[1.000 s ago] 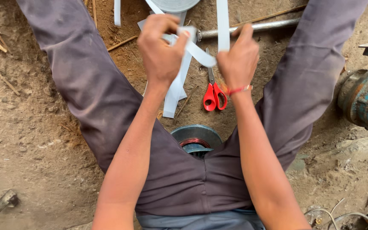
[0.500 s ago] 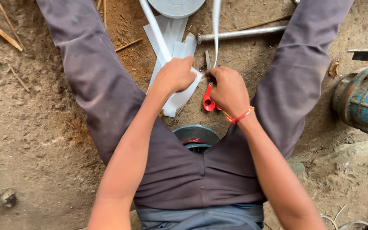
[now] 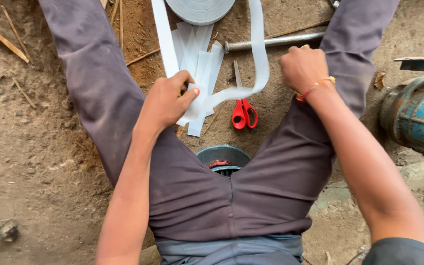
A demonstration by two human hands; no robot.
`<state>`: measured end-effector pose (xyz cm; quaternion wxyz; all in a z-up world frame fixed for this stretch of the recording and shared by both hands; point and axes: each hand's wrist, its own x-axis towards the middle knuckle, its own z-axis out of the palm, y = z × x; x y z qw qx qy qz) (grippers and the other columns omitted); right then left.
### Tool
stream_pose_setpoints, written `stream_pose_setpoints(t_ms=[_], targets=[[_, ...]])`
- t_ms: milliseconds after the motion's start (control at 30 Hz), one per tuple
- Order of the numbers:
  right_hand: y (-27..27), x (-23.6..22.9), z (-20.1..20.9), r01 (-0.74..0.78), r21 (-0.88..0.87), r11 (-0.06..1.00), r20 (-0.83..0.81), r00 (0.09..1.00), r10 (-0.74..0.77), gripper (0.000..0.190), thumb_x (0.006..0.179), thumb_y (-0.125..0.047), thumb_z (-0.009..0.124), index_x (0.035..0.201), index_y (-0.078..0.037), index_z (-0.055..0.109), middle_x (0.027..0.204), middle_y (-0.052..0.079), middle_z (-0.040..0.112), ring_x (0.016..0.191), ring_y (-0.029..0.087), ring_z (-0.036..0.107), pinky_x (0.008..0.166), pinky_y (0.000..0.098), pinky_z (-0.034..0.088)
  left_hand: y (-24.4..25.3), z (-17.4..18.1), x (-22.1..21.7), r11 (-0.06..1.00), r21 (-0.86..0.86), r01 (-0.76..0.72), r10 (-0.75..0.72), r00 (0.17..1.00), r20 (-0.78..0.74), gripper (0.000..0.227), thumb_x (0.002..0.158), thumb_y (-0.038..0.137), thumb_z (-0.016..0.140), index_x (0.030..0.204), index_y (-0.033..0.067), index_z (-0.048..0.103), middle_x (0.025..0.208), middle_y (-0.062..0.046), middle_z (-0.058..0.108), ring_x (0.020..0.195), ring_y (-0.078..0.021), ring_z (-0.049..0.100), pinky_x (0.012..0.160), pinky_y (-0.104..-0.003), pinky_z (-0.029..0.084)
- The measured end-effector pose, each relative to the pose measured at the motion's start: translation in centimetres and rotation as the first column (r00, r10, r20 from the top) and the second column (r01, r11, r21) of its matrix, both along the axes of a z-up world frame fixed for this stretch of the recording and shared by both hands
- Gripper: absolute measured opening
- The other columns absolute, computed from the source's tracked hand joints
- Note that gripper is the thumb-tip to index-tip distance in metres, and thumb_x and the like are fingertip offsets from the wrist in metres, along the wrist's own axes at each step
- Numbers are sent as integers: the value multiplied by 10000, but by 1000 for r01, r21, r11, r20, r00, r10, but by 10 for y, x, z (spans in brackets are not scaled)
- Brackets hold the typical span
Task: The person sits on the ground and uses red-handled scissors to cut a white adhesive tape roll into multiple strips. The person repeatedly cuts, folds, and stacks the strips on their lap.
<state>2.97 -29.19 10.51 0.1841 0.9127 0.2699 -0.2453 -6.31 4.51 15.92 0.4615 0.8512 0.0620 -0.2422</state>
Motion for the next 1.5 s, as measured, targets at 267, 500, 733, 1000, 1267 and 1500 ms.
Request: stream_pose_setpoints(t_ms=[267,500,733,1000,1267,1500], targets=[[50,-61,61,70,794,604,-174,978,115,613,653,-242,811,1214,-54,650,1300,150,646,1269,365,568,1091,498,405,2,10,-12,978,-196,-68,100,983,156,251,906,222,725,984,-9,664,748,-144,691,656,-230,655,620,-368,497],[83,-81,41,427,390,816,-586,799,-138,495,773,-291,771,1252,-200,685,1107,69,746,1120,241,666,1133,458,398,4,34,-27,933,-279,-228,308,906,291,198,949,136,728,906,-36,640,712,-112,647,643,-146,571,583,-313,451],[73,-114,98,74,722,688,-218,968,125,286,666,-305,848,888,-143,772,1091,76,728,1090,282,591,1030,472,343,32,93,-32,958,-284,-48,179,871,458,156,978,123,719,968,-22,661,792,-61,692,678,-92,617,601,-264,476],[47,-154,218,309,742,595,-301,947,-116,285,717,-155,812,983,-90,732,856,103,738,808,297,700,725,403,532,96,157,-41,986,-166,22,73,836,543,159,1057,172,662,1042,15,687,859,-57,714,718,-86,690,596,-237,538],[55,-179,245,441,674,593,-329,897,-294,642,702,-158,848,1276,-115,565,937,158,747,821,346,724,669,432,548,86,135,-21,999,19,47,-48,784,618,176,1056,144,650,994,-12,702,850,-114,723,684,-149,686,543,-282,524],[39,-168,251,510,536,672,-406,855,-324,828,662,-166,847,1404,-210,479,937,121,768,815,299,751,681,407,579,143,101,12,996,61,-61,12,798,603,221,1103,156,638,973,-15,691,818,-119,701,679,-149,663,513,-309,500]])
